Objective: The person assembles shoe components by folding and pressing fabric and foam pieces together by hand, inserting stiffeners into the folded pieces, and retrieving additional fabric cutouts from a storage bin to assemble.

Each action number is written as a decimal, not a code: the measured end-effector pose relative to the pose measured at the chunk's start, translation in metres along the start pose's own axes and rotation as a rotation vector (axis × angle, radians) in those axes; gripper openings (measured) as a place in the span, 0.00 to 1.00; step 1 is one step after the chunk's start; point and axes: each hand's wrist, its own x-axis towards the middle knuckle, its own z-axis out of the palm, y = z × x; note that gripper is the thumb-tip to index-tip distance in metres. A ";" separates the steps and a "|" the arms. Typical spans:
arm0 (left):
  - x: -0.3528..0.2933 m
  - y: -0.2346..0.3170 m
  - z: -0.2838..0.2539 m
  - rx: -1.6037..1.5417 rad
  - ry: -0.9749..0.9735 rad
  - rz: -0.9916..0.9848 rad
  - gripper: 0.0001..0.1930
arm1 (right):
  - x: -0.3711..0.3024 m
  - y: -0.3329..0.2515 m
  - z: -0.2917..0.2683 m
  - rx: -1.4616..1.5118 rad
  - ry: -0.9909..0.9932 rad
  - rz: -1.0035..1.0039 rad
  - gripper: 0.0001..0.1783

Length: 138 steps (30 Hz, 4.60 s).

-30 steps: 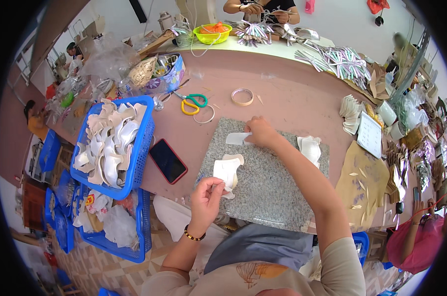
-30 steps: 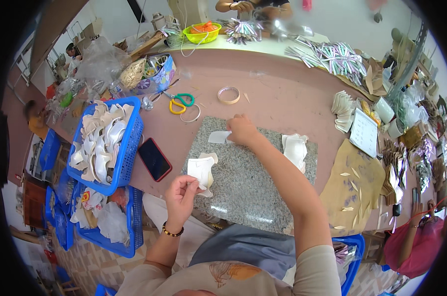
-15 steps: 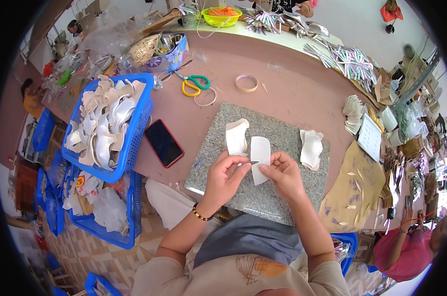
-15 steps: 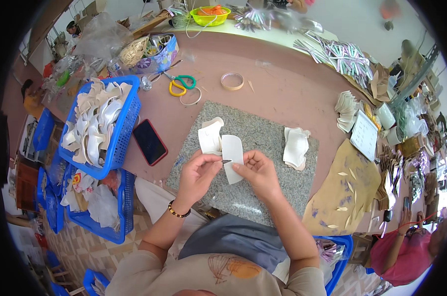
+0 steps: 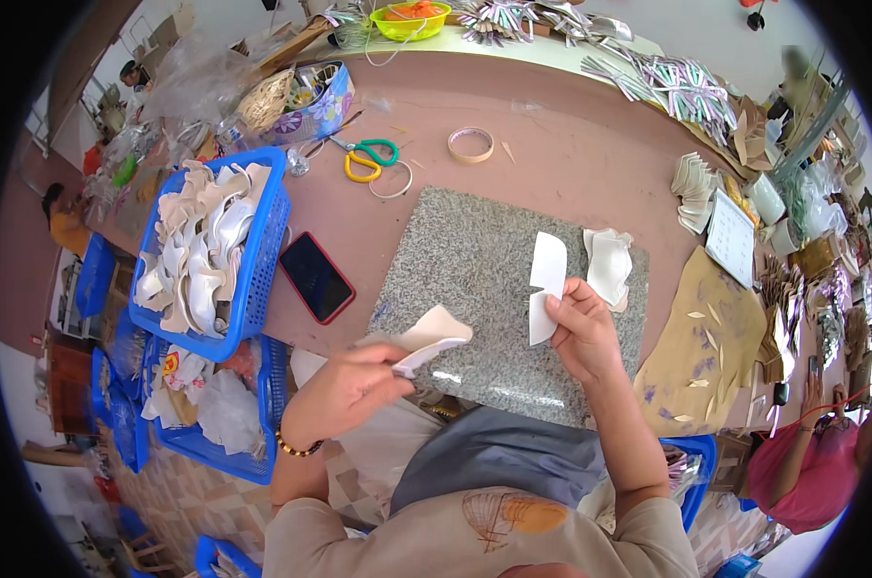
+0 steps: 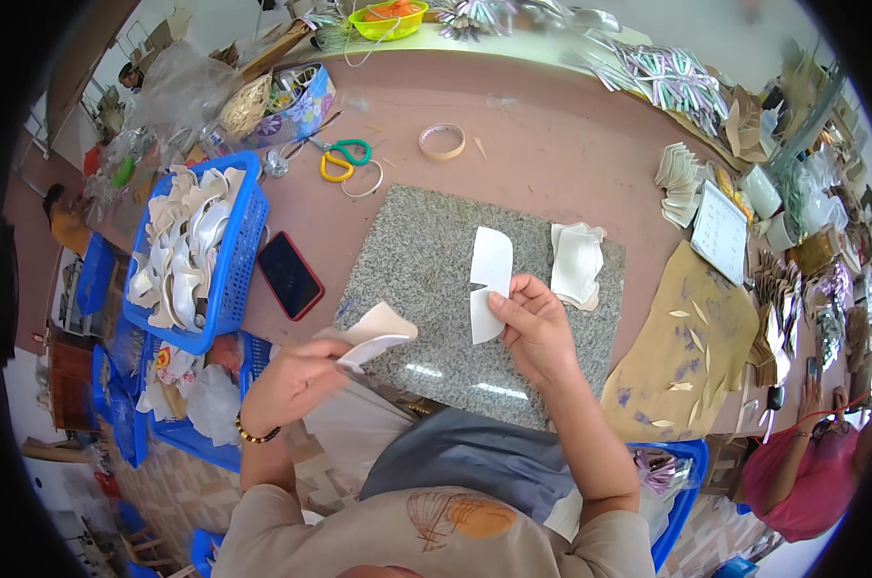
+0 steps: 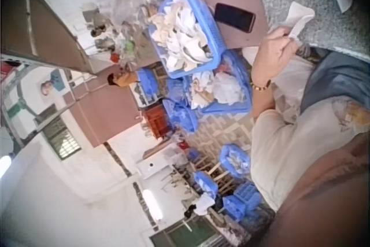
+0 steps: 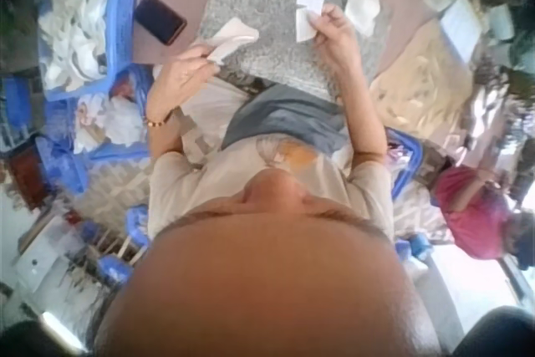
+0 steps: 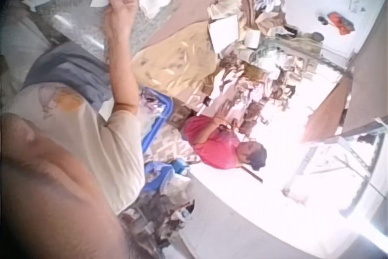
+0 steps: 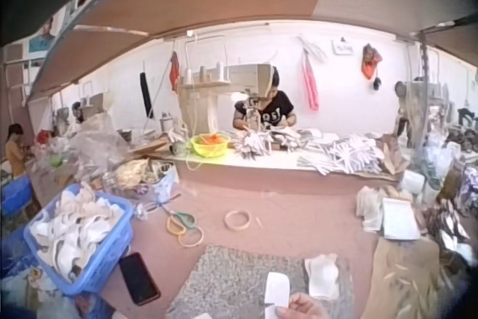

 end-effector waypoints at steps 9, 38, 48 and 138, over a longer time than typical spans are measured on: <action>0.039 -0.015 0.057 -0.335 0.340 0.125 0.13 | -0.009 0.014 0.013 -0.150 -0.036 0.044 0.06; 0.065 -0.018 0.103 -1.077 0.298 -0.001 0.23 | -0.017 0.041 0.016 -0.497 0.032 -0.139 0.09; 0.066 -0.023 0.101 -0.938 0.392 -0.056 0.22 | -0.015 0.042 0.019 -0.553 0.021 -0.175 0.09; 0.078 -0.031 0.104 -0.660 0.485 -0.115 0.12 | -0.042 0.042 0.003 -0.757 -0.051 -0.189 0.06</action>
